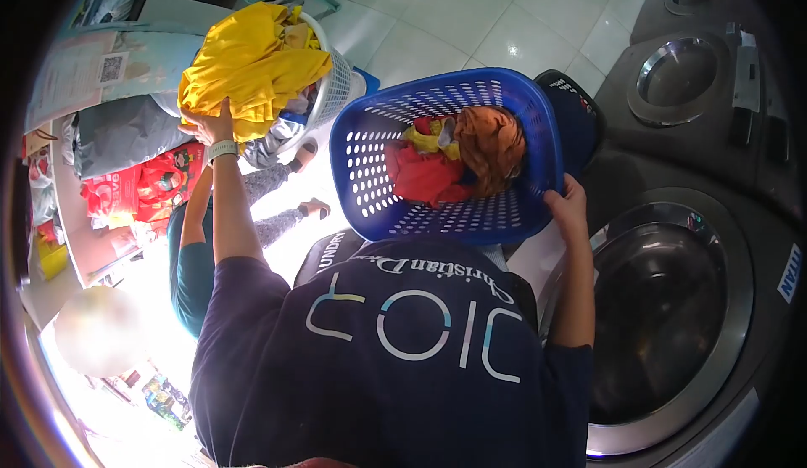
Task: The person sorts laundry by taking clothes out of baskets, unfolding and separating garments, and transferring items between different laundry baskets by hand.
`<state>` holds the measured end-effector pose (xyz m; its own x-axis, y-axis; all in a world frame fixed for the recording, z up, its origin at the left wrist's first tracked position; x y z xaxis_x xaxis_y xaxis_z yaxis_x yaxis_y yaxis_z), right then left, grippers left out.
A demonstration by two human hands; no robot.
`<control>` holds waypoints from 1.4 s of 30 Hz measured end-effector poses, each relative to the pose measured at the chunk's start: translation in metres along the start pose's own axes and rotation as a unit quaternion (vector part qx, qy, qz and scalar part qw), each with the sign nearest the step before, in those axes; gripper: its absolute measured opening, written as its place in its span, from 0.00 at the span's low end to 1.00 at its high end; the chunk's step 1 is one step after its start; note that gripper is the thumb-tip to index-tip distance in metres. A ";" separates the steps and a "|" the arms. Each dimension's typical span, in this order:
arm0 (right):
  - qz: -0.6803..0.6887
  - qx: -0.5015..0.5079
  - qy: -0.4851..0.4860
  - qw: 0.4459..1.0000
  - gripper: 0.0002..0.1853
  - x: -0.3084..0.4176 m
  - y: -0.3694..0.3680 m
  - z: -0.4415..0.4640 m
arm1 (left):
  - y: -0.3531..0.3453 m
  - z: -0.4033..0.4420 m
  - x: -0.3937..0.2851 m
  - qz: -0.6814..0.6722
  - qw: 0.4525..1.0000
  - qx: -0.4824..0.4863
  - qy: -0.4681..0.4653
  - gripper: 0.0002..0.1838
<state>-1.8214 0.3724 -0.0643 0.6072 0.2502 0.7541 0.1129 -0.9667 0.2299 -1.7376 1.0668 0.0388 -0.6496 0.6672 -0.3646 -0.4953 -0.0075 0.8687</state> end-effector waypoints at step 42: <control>0.083 -0.020 -0.042 0.995 0.16 -0.050 0.076 0.000 | -0.031 -0.313 -0.096 -0.302 0.868 0.365 -0.151 0.41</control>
<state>-1.8430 0.2863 -0.0849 0.6787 0.0804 0.7300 -0.0250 -0.9909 0.1324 -1.8404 0.7695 -0.0579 -0.1630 0.5511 -0.8183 -0.1239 0.8114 0.5712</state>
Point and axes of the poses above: each hand's wrist, its own z-axis towards the middle knuckle, its own y-axis out of the back of the hand, x = y × z, the point moved 6 cm from there along z, towards the middle knuckle, and after that the axes turned 5 degrees about -z, right-handed, at the moved point
